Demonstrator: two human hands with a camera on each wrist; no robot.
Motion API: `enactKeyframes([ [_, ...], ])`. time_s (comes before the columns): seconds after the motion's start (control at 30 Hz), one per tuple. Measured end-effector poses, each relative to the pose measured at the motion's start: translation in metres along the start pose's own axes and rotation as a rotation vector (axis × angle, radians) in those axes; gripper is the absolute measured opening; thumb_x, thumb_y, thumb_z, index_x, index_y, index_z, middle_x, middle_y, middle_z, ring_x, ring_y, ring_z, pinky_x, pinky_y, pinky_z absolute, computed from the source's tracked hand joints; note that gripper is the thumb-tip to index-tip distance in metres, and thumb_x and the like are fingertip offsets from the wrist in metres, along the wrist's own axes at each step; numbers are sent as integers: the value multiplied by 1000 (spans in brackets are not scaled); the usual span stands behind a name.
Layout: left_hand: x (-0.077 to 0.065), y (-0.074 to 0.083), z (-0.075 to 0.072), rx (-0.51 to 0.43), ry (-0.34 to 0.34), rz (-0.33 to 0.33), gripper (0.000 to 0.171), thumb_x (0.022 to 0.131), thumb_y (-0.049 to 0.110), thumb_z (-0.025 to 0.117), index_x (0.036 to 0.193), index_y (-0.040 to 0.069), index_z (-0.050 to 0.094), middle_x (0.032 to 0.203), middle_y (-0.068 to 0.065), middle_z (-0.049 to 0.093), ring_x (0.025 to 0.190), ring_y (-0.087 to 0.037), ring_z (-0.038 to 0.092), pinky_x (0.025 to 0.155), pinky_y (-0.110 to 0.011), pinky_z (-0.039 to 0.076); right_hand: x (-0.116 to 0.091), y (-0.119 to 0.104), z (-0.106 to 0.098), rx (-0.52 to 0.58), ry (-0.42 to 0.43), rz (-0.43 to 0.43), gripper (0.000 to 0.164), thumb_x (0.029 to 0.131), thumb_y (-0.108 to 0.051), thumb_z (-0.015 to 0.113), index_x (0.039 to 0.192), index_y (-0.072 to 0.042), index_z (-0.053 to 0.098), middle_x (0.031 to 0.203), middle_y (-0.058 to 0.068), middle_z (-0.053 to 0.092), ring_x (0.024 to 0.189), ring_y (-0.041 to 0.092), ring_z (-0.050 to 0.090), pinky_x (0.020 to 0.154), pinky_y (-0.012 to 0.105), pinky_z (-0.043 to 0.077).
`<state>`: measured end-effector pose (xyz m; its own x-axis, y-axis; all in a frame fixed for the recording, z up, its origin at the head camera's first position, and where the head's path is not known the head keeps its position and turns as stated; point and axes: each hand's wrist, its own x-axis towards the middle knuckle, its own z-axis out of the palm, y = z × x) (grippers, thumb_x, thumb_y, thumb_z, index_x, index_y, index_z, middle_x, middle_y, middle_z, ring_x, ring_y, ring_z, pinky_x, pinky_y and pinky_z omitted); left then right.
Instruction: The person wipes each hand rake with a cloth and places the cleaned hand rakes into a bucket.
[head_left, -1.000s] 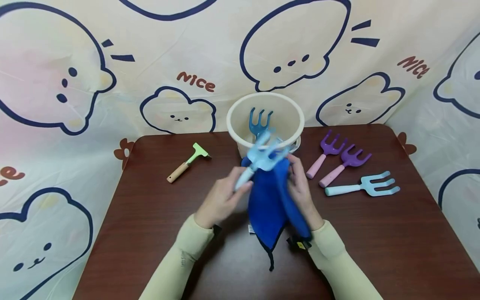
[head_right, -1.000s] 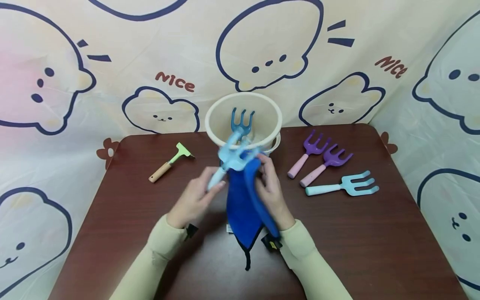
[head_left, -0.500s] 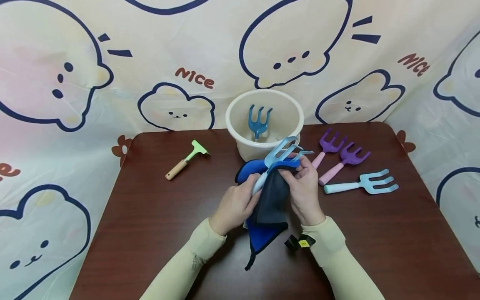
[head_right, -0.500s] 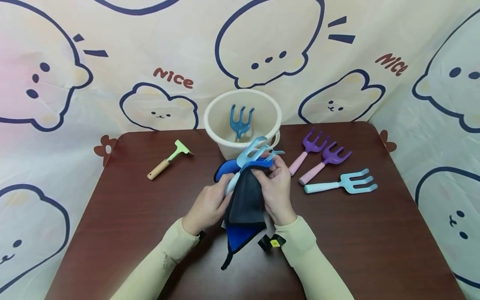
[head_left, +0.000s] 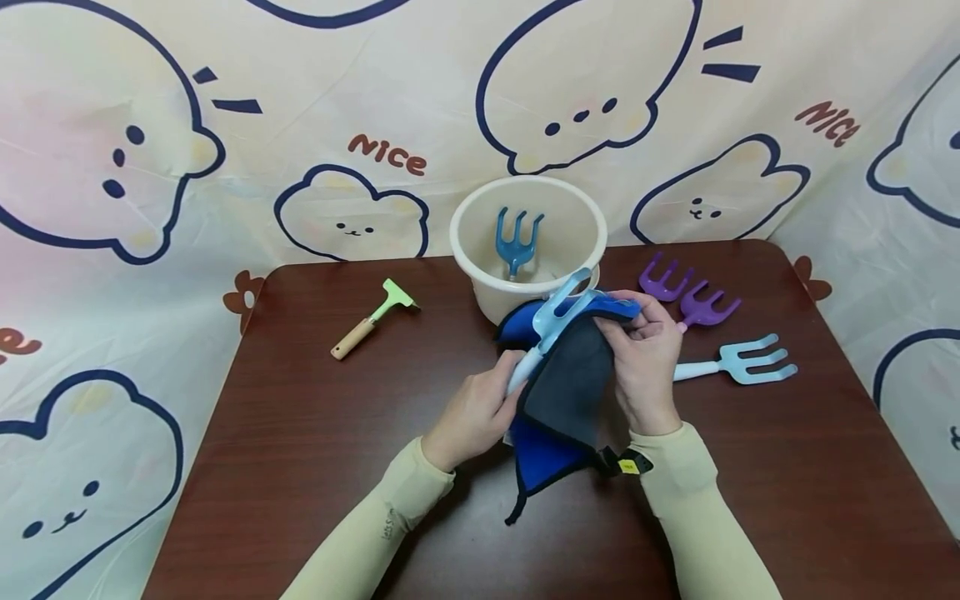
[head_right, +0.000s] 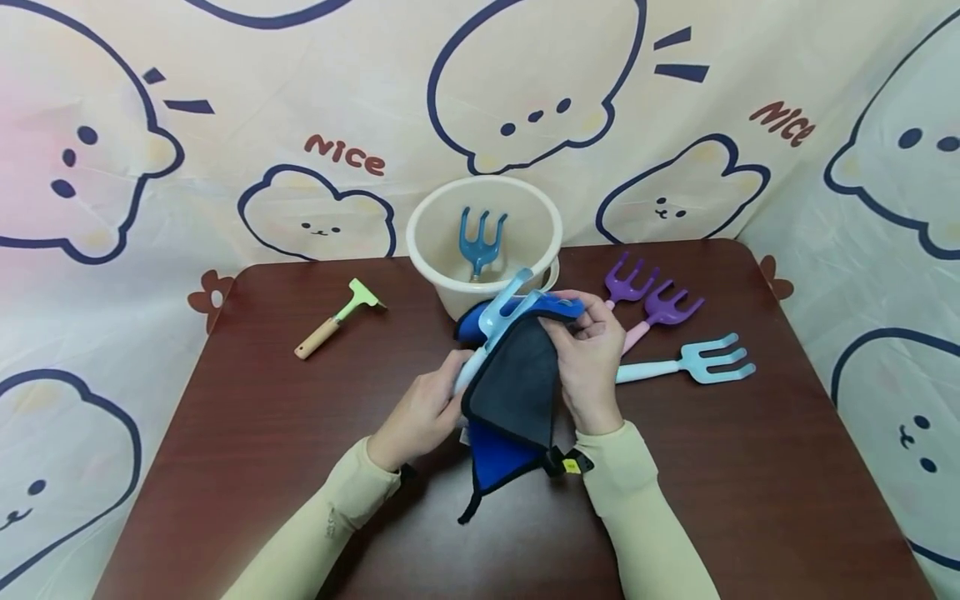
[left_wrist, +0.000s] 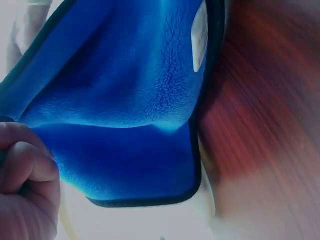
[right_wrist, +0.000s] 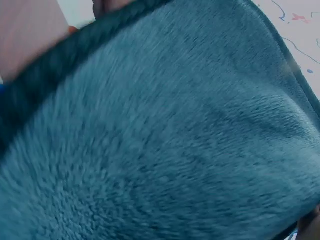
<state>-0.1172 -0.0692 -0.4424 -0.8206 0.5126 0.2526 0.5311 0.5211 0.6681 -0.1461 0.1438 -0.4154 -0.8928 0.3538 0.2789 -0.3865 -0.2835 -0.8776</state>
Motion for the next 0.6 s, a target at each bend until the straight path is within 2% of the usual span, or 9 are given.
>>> enactKeyframes([
  [0.13,-1,0,0,-26,-13,10,32,101,16,50,131,10,43,98,-8,66,77,-13,60,70,-35,57,2,-2,-2,-19,27,-22,27,78,6,75,103,8,66,92,4,77,89,21,70,89,22,55],
  [0.27,-1,-1,0,-39,-25,-1,31,101,17,50,131,12,43,97,-6,65,76,-12,60,68,-33,56,1,-2,-3,-85,54,-74,30,77,6,77,104,7,66,95,3,77,90,24,69,81,22,58],
  [0.33,-2,0,-1,-50,-35,-9,31,100,16,50,131,13,43,94,-4,63,74,-11,58,66,-31,55,1,-2,-4,-196,77,-169,29,77,5,77,104,6,68,95,-1,77,84,19,69,79,19,58],
  [0.4,-2,2,-1,-68,-49,-8,31,101,16,49,131,13,43,92,-3,61,73,-9,57,64,-28,53,1,-2,-6,-328,117,-324,26,76,6,77,101,6,70,88,0,77,70,11,65,69,11,54],
  [0.47,-2,4,0,-91,-62,6,30,101,17,49,131,13,43,90,-2,58,72,-9,55,62,-26,51,0,-3,-8,-451,187,-486,23,75,7,76,97,5,72,78,6,75,59,4,57,61,8,46],
  [0.53,-1,5,0,-120,-73,25,29,102,19,48,131,14,43,88,-2,56,70,-8,53,61,-25,48,1,-5,-9,-527,270,-619,19,74,7,74,92,6,73,73,16,73,55,0,50,58,9,43],
  [0.6,0,6,1,-144,-79,47,27,103,21,48,129,13,44,87,-2,54,70,-9,52,61,-24,47,2,-9,-11,-552,355,-679,16,74,6,73,89,6,73,73,24,69,56,0,48,58,10,40],
])
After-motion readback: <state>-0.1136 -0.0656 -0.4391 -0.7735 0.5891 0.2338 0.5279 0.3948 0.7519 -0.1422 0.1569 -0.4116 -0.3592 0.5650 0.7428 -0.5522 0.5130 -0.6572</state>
